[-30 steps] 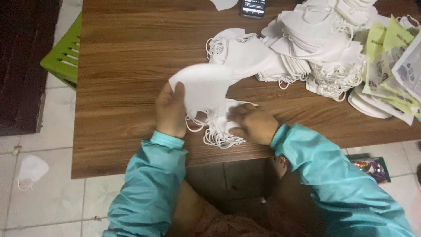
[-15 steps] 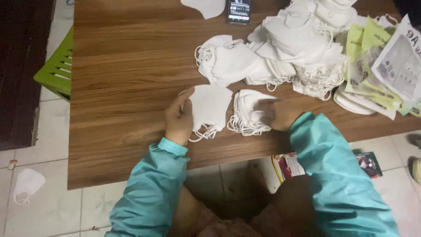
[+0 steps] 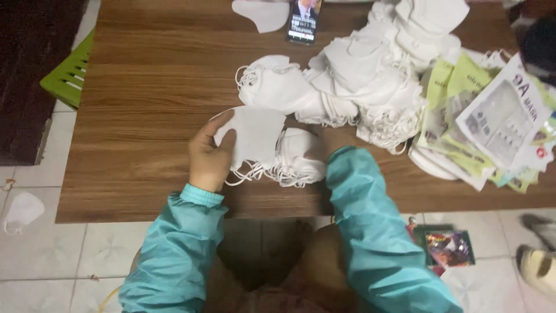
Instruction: The person sits at a low wooden table, picks up white face masks from a pile, and organizes them into neat stacks.
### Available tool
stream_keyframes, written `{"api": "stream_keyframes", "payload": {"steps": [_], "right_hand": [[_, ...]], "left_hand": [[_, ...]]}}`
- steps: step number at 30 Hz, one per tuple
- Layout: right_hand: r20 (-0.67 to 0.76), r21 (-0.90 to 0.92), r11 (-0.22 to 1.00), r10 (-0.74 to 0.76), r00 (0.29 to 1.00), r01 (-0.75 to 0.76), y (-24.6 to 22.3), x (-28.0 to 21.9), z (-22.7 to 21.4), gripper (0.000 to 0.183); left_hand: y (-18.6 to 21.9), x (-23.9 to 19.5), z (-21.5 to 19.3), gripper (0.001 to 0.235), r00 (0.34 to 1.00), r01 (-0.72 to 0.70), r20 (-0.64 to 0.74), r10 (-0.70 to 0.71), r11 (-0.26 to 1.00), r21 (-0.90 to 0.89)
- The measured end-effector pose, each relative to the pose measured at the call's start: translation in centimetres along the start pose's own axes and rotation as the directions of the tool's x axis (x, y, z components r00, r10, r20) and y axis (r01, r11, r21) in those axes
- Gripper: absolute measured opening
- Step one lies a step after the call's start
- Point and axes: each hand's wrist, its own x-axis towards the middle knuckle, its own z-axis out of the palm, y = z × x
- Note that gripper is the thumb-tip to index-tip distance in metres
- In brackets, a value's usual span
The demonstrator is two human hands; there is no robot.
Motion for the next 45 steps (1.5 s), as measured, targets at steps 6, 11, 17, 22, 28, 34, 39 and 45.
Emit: {"api": "stream_keyframes", "payload": {"steps": [6,11,17,22,28,34,39,45], "right_hand": [[0.895,-0.339,0.267,-0.204,0.396,0.902,-0.9,-0.1,-0.8,0.082],[0.876,-0.357,0.152,-0.289,0.386,0.922,1.7,2.4,1.5,0.071],[0.751,-0.244,0.327,-0.532,0.391,0.913,-1.9,-0.9,-5.0,0.029],[0.545,0.024,0.608,-0.674,0.499,0.794,-2.4,-2.4,-7.5,0.020],[0.652,0.419,0.821,-0.569,0.501,0.388,-0.5,-5.8,-4.5,0.022],[0.701,0.392,0.838,-0.539,0.467,0.379,-1.3,-10.9,-2.2,0.019],[0.611,0.320,0.744,-0.636,0.472,0.587,-1.4,-9.6,-2.2,0.013],[0.657,-0.311,0.453,-0.533,0.533,0.836,-0.3,-5.9,-5.2,0.063]], "left_hand": [[1.9,-1.1,1.8,0.037,0.995,0.042,-0.091,-0.039,0.999,0.030],[-0.7,0.0,1.5,0.036,0.993,-0.017,-0.112,0.020,0.999,0.028],[-4.0,0.7,0.7,0.028,0.992,0.046,-0.121,-0.043,0.999,0.017],[-5.2,1.8,0.4,0.022,0.988,0.142,-0.062,-0.143,0.990,-0.014],[-4.4,1.6,0.7,0.027,0.950,0.284,0.164,-0.267,0.955,-0.090],[-6.8,1.2,-0.3,0.033,0.910,0.301,0.323,-0.258,0.949,-0.089],[-6.9,1.0,-2.0,0.028,0.930,0.350,0.150,-0.336,0.934,-0.073],[-7.0,1.5,-2.5,0.031,0.915,0.398,0.062,-0.398,0.917,0.015]]}}
